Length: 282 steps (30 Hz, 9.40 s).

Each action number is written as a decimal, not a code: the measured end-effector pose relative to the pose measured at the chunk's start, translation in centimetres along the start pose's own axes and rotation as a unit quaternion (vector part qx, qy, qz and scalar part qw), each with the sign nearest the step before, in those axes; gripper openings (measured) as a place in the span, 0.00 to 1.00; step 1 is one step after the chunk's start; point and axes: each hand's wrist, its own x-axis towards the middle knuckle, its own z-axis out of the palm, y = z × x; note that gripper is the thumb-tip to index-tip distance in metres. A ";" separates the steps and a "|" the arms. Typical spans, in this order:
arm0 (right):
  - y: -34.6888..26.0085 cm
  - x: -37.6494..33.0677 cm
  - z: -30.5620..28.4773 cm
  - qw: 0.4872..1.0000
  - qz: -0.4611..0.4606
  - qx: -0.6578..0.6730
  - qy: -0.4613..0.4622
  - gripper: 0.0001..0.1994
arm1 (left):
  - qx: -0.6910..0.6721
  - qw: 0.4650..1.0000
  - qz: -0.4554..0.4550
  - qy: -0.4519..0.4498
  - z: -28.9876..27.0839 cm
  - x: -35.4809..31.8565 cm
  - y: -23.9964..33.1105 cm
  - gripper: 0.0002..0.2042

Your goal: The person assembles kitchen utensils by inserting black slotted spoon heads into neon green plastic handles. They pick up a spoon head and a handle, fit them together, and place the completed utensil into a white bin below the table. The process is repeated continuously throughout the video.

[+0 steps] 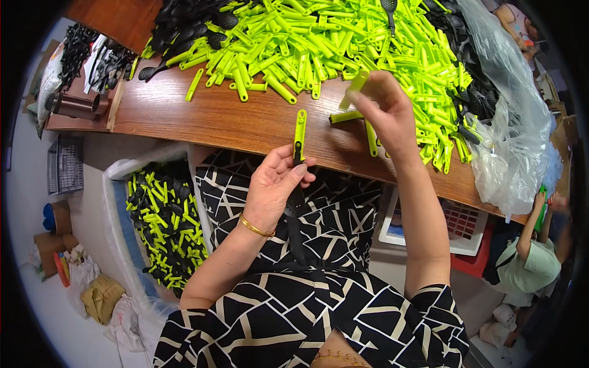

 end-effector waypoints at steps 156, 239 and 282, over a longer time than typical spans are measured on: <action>-3.7 -8.8 1.3 0.912 -0.138 -0.374 -0.092 0.19 | 0.087 0.990 -0.109 0.005 -6.4 0.3 2.5 0.14; -0.2 -0.9 -1.7 0.816 -0.171 -0.540 -0.114 0.08 | 0.581 0.717 0.383 0.046 -1.6 6.8 2.7 0.09; -6.0 -0.6 -8.3 0.838 -0.253 -0.482 0.032 0.12 | 0.513 0.800 0.201 -0.240 8.5 14.0 9.3 0.14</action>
